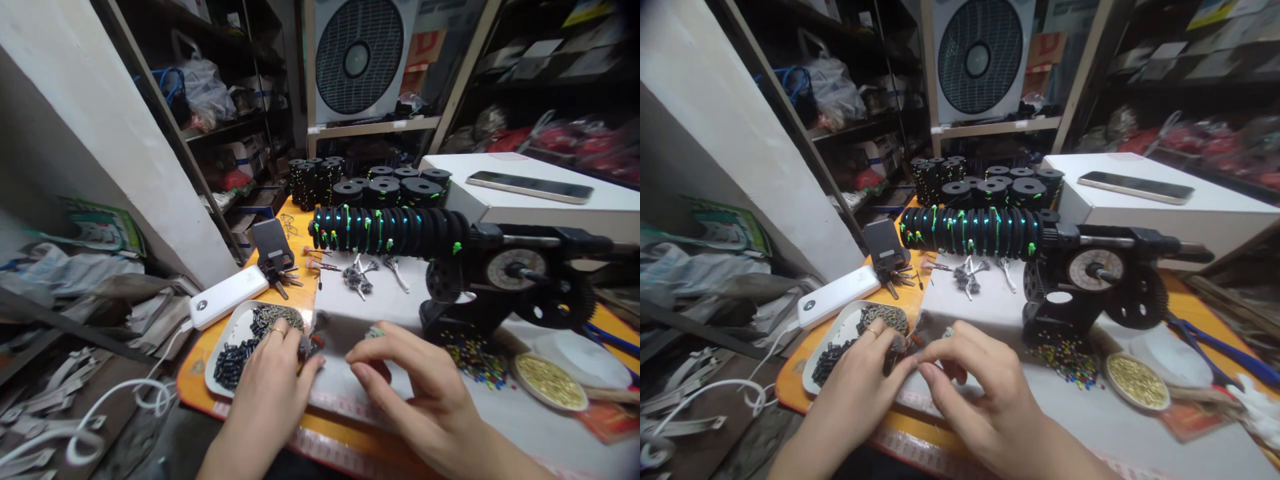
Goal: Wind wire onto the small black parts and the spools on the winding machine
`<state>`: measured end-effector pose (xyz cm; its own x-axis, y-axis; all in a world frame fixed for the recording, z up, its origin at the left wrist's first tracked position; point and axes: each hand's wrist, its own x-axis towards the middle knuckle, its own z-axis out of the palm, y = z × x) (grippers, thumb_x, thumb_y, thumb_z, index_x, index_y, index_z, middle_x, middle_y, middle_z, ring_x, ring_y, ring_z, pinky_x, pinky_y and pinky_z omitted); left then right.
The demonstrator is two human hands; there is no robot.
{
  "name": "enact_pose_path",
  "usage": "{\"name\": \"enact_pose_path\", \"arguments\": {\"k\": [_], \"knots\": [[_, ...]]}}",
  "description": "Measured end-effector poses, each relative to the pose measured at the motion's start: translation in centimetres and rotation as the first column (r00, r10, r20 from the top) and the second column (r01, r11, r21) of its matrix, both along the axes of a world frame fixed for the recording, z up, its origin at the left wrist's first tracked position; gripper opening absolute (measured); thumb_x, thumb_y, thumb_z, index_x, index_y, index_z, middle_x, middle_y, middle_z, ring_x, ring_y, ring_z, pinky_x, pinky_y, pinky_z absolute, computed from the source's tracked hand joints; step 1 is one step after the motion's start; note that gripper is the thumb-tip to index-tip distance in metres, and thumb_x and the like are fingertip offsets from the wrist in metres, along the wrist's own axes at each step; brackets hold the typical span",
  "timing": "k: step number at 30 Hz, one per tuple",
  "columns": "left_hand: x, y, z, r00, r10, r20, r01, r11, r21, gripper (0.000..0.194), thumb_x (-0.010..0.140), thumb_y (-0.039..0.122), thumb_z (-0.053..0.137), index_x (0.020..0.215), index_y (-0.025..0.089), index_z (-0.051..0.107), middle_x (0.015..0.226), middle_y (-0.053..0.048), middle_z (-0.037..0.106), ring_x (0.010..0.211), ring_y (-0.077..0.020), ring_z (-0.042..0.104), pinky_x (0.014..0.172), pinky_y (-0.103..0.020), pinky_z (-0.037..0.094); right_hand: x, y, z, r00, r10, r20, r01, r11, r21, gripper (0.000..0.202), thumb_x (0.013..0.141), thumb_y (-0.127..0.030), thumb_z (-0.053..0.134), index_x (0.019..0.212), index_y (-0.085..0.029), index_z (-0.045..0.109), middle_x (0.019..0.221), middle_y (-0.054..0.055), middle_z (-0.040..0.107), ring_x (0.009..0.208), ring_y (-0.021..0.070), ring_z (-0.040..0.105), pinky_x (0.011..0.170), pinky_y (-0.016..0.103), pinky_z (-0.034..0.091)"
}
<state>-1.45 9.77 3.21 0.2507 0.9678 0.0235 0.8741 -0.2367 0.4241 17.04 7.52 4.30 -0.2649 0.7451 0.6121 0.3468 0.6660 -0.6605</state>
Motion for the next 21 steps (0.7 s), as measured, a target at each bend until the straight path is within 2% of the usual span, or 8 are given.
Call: {"name": "enact_pose_path", "arguments": {"k": [2, 3, 6, 9, 11, 14, 17, 21], "knots": [[0.1, 0.2, -0.2, 1.000, 0.002, -0.021, -0.002, 1.000, 0.000, 0.012, 0.090, 0.023, 0.044, 0.085, 0.018, 0.054, 0.102, -0.013, 0.054, 0.089, -0.0309, 0.058, 0.078, -0.046, 0.045, 0.1, 0.0, 0.0, 1.000, 0.015, -0.027, -0.015, 1.000, -0.012, 0.012, 0.087, -0.007, 0.054, 0.090, -0.018, 0.059, 0.073, 0.001, 0.060, 0.065, 0.0113, 0.053, 0.058, 0.023, 0.041], [0.1, 0.2, -0.3, 1.000, -0.001, 0.017, 0.001, 1.000, 0.007, 0.015, 0.091, 0.022, 0.042, 0.084, 0.018, 0.055, 0.101, -0.012, 0.055, 0.088, -0.0301, 0.058, 0.078, -0.045, 0.045, 0.1, 0.0, -0.1, 0.999, 0.020, -0.037, -0.021, 1.000, -0.016, 0.012, 0.086, -0.007, 0.054, 0.090, -0.017, 0.060, 0.074, 0.001, 0.060, 0.066, 0.0111, 0.054, 0.059, 0.023, 0.041], [-0.1, -0.6, -0.3, 0.950, -0.012, 0.311, 0.007, 1.000, 0.016, 0.017, 0.092, 0.025, 0.042, 0.085, 0.020, 0.057, 0.095, -0.009, 0.060, 0.088, -0.0251, 0.060, 0.078, -0.037, 0.044, 0.1, 0.0, -0.1, 0.998, 0.021, -0.063, -0.024, 0.999, -0.037, 0.012, 0.086, -0.008, 0.057, 0.091, -0.018, 0.062, 0.076, 0.001, 0.060, 0.067, 0.0107, 0.055, 0.061, 0.022, 0.042], [0.3, -2.2, 0.0, 0.759, 0.119, 0.640, -0.049, 0.991, -0.126, 0.019, 0.090, 0.037, 0.050, 0.084, 0.022, 0.060, 0.082, -0.002, 0.066, 0.081, -0.0198, 0.062, 0.073, -0.029, 0.044, -0.1, 0.0, -0.1, 0.994, 0.021, -0.105, -0.031, 0.995, -0.092, 0.011, 0.086, -0.010, 0.059, 0.091, -0.019, 0.064, 0.077, 0.001, 0.062, 0.068, 0.0103, 0.056, 0.061, 0.022, 0.043], [0.9, -3.2, -0.1, 0.592, 0.266, 0.761, -0.078, 0.958, -0.275, 0.024, 0.086, 0.045, 0.056, 0.081, 0.022, 0.061, 0.074, 0.000, 0.066, 0.071, -0.0168, 0.061, 0.067, -0.025, 0.043, -0.3, 0.0, -0.1, 0.990, 0.046, -0.132, -0.065, 0.988, -0.138, 0.011, 0.087, -0.011, 0.060, 0.090, -0.019, 0.066, 0.076, 0.000, 0.063, 0.069, 0.0101, 0.057, 0.062, 0.021, 0.043], [1.6, -4.2, -0.7, 0.383, 0.385, 0.840, -0.095, 0.921, -0.379, 0.032, 0.077, 0.052, 0.066, 0.076, 0.020, 0.060, 0.065, 0.002, 0.064, 0.062, -0.0125, 0.057, 0.059, -0.020, 0.041, -0.6, 0.0, -0.2, 0.986, 0.077, -0.149, -0.103, 0.979, -0.177, 0.010, 0.087, -0.011, 0.060, 0.090, -0.019, 0.066, 0.075, 0.000, 0.064, 0.069, 0.0100, 0.058, 0.063, 0.021, 0.044], [2.0, -4.8, -1.5, 0.255, 0.421, 0.871, -0.100, 0.907, -0.409, 0.037, 0.072, 0.053, 0.071, 0.071, 0.019, 0.058, 0.058, 0.003, 0.060, 0.053, -0.0080, 0.050, 0.051, -0.016, 0.036, -0.8, 0.0, -0.2, 0.987, 0.062, -0.148, -0.090, 0.978, -0.190, 0.010, 0.086, -0.012, 0.062, 0.089, -0.019, 0.067, 0.077, 0.000, 0.067, 0.070, 0.0105, 0.059, 0.063, 0.020, 0.045], [2.4, -5.5, -2.6, 0.093, 0.414, 0.906, -0.057, 0.910, -0.410, 0.035, 0.074, 0.049, 0.072, 0.072, 0.018, 0.055, 0.056, 0.004, 0.059, 0.045, -0.0030, 0.036, 0.045, -0.013, 0.027, -1.0, -0.1, -0.1, 0.983, 0.025, -0.183, -0.065, 0.975, -0.214, 0.009, 0.086, -0.013, 0.062, 0.086, -0.019, 0.069, 0.077, 0.002, 0.069, 0.068, 0.0118, 0.062, 0.062, 0.022, 0.047]]}}
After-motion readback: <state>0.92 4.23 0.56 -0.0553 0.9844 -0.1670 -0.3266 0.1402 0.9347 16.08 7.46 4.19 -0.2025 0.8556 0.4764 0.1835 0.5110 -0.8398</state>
